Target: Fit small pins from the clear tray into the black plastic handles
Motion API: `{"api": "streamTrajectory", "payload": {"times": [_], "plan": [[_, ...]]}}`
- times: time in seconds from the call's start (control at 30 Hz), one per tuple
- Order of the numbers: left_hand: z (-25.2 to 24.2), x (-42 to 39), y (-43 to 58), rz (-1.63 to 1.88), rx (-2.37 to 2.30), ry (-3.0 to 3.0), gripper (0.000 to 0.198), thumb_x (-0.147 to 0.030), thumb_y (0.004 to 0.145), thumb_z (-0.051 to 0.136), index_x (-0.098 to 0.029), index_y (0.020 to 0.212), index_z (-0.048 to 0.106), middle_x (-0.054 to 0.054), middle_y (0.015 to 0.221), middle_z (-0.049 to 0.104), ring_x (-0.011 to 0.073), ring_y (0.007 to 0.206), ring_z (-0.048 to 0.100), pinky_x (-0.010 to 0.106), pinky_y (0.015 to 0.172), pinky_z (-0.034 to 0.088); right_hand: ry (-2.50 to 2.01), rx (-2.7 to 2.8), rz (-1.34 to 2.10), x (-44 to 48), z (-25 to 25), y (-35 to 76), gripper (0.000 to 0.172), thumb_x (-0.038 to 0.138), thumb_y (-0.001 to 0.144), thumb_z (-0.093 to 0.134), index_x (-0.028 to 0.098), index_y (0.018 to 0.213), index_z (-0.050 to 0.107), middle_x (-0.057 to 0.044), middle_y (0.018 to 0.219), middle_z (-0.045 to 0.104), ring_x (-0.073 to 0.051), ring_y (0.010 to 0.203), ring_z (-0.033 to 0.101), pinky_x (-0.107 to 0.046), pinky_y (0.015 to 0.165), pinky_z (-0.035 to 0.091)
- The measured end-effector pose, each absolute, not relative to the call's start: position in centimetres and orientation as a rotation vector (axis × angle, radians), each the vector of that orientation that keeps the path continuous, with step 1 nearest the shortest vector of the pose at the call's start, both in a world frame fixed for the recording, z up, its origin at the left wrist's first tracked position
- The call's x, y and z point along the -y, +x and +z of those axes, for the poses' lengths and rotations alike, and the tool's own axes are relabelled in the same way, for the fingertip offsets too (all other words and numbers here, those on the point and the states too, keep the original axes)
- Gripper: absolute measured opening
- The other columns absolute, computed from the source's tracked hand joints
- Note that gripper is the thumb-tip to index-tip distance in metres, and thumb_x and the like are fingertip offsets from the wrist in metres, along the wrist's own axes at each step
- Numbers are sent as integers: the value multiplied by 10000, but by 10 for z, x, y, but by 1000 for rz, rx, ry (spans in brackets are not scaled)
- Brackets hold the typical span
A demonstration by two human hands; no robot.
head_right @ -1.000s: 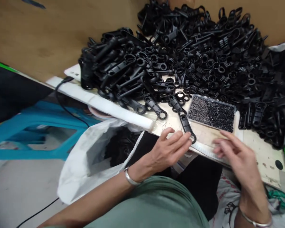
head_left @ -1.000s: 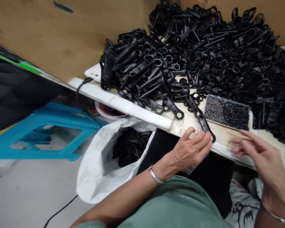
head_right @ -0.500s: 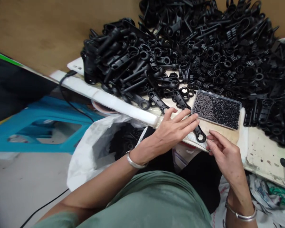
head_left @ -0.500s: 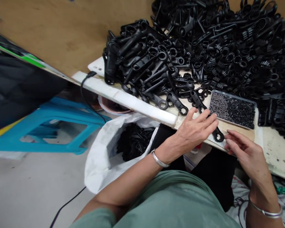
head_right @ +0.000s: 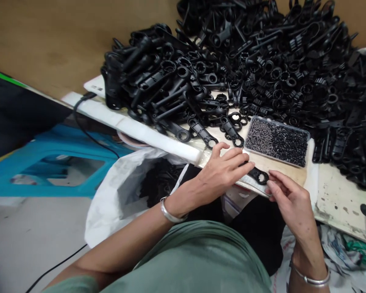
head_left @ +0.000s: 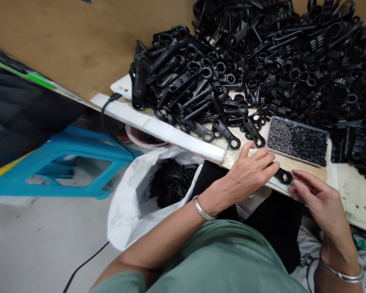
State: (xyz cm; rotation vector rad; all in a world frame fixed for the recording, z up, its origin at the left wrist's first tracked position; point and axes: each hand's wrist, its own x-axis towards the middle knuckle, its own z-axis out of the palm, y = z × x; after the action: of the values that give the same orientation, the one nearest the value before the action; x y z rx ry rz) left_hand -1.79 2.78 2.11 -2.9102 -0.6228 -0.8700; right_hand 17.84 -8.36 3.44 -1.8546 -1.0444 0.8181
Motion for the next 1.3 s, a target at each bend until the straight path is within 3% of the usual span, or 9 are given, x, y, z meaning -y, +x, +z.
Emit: {"api": "streamTrajectory", "payload": {"times": [0.13, 0.3, 0.47, 0.63, 0.93, 1.3], "plan": [[17, -24, -16, -871, 705, -3069, 220, -157, 1044, 409, -166, 1122, 615, 36, 1004, 697, 188, 949, 567, 374, 879, 338, -1863, 1045, 783, 82, 36, 180, 467, 538, 768, 770, 192, 1080, 758, -60, 768, 749, -170, 589, 688, -298, 516, 619], [7, -20, -13, -872, 763, -3161, 207, -173, 1015, 489, -163, 1191, 597, 50, 1052, 680, 190, 986, 565, 357, 873, 379, -1852, 1011, 785, 82, 36, 181, 423, 508, 762, 783, 216, 1068, 761, -93, 1024, 771, -167, 653, 712, -280, 512, 620], [2, -17, -16, -1038, 815, -3264, 301, -201, 963, 603, -140, 1255, 569, 88, 1140, 678, 199, 1077, 582, 347, 933, 451, -1888, 1017, 752, 86, 34, 183, 397, 501, 782, 766, 227, 1069, 765, -93, 1049, 765, -177, 695, 722, -294, 546, 634], [-1, -16, -17, -1269, 801, -3245, 260, -162, 973, 571, -116, 1229, 585, 106, 1111, 698, 194, 1063, 616, 342, 929, 499, -1930, 1097, 683, 91, 35, 184, 348, 487, 818, 737, 241, 1061, 764, -76, 1041, 757, -172, 735, 722, -312, 642, 651], [-5, -12, -16, -1293, 874, -3250, 247, -181, 962, 606, -134, 1205, 609, 102, 1086, 716, 189, 1030, 644, 339, 904, 533, -1946, 1263, 554, 94, 34, 186, 312, 475, 861, 697, 242, 1058, 760, -69, 1029, 747, -174, 745, 706, -356, 724, 642], [-10, -10, -15, -1457, 876, -3147, 177, -222, 997, 561, -144, 1128, 650, 82, 1053, 745, 167, 982, 673, 322, 893, 527, -1931, 1571, 369, 96, 38, 182, 194, 395, 924, 635, 259, 987, 759, -34, 946, 733, -190, 879, 692, -333, 835, 548]]}}
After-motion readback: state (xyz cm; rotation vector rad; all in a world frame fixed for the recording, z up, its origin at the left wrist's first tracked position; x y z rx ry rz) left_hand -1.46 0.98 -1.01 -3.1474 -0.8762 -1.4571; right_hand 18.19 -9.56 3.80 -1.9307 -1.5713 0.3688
